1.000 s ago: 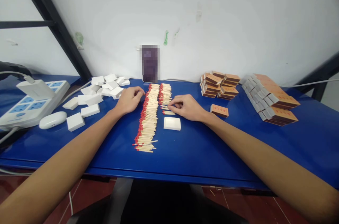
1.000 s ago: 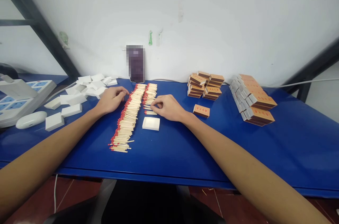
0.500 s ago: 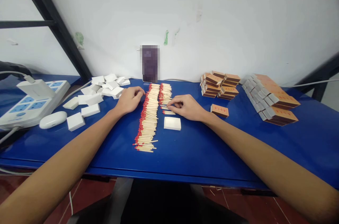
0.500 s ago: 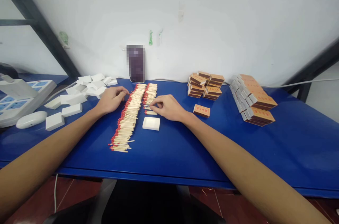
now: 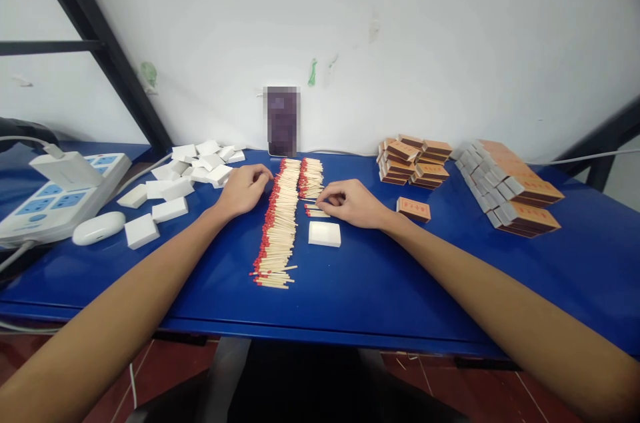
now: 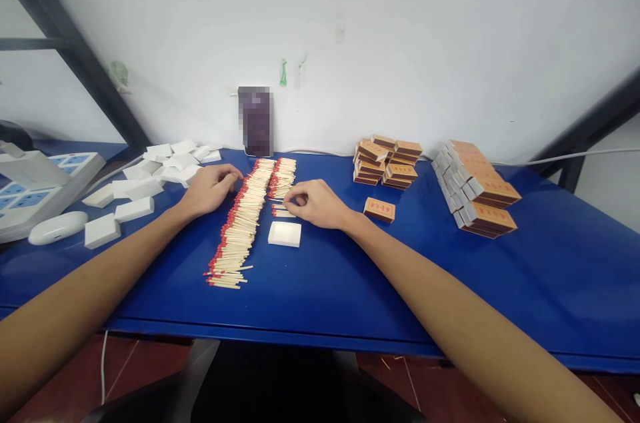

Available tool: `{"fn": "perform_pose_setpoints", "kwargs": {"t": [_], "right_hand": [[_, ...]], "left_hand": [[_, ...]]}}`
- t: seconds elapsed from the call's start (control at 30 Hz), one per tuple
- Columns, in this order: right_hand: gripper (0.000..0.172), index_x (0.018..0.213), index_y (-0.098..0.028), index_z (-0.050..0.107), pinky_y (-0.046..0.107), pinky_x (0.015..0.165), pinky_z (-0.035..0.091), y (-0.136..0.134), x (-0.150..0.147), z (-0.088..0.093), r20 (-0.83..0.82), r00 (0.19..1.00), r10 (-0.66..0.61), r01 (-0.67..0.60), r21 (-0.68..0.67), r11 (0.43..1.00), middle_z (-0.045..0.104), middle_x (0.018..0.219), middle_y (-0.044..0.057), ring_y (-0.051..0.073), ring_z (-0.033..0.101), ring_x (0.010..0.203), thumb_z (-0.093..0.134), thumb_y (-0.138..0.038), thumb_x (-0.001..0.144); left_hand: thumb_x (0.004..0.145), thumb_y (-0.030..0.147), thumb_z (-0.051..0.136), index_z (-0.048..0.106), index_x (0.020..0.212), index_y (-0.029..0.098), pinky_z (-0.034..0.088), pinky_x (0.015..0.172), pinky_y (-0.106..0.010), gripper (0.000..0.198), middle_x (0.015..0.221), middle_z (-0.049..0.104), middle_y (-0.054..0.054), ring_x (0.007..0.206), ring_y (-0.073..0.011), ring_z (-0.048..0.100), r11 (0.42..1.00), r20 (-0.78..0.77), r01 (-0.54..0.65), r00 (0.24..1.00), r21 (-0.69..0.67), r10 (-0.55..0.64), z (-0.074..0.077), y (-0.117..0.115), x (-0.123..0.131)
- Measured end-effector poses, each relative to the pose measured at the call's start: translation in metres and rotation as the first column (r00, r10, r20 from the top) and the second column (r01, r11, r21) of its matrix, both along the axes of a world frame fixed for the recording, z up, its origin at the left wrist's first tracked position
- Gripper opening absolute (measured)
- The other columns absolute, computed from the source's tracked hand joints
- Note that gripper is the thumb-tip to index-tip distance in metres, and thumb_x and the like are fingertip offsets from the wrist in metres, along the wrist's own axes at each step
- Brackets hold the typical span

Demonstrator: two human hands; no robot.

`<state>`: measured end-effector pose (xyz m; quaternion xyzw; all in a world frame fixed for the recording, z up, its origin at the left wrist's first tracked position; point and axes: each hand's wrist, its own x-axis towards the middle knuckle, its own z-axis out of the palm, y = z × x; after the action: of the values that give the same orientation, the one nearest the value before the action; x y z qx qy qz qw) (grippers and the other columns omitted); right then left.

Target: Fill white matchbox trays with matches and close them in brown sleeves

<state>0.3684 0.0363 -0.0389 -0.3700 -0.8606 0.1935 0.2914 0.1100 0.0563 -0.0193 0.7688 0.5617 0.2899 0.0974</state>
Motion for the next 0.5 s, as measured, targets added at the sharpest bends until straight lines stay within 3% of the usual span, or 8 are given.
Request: {"fn": "perform_pose_setpoints", "kwargs": {"t": [0.27, 0.37, 0.5], "right_hand": [[0.021, 0.086, -0.017, 0.074, 0.025, 0.055, 0.031, -0.0009, 0.0007, 0.0008, -0.062, 0.997, -0.046, 0.045, -0.02, 0.999, 0.057, 0.063, -0.001, 0.01, 0.041, 0.055, 0.057, -0.03, 0.084], [0.023, 0.093, -0.018, 0.075, 0.026, 0.058, 0.033, -0.0008, -0.0003, 0.0017, -0.027, 0.999, -0.035, 0.034, -0.002, 0.999, 0.061, 0.069, 0.001, 0.011, 0.046, 0.058, 0.055, -0.028, 0.086], [0.022, 0.087, -0.019, 0.076, 0.026, 0.06, 0.033, -0.0002, -0.001, 0.0026, 0.031, 0.999, -0.021, 0.02, 0.049, 0.999, 0.064, 0.072, 0.002, 0.012, 0.048, 0.061, 0.055, -0.025, 0.085]], "left_hand": [[0.083, 0.035, 0.038, 0.07, 0.088, 0.017, 0.04, 0.063, -0.028, 0.037, 0.065, 0.065, -0.002, 0.061, -0.0183, 0.056, 1.0, -0.007, 0.001, 1.0, -0.001, -0.001, -0.0007, 0.0008, -0.0006], [0.084, 0.035, 0.038, 0.07, 0.089, 0.017, 0.041, 0.064, -0.028, 0.037, 0.067, 0.066, -0.002, 0.061, -0.0184, 0.057, 1.0, -0.006, 0.001, 1.0, -0.003, -0.001, -0.0012, 0.0012, -0.001], [0.084, 0.033, 0.039, 0.07, 0.089, 0.018, 0.04, 0.064, -0.028, 0.035, 0.067, 0.067, -0.002, 0.063, -0.0183, 0.059, 1.0, -0.004, 0.003, 1.0, -0.002, -0.003, -0.0016, 0.0011, -0.0014]]}}
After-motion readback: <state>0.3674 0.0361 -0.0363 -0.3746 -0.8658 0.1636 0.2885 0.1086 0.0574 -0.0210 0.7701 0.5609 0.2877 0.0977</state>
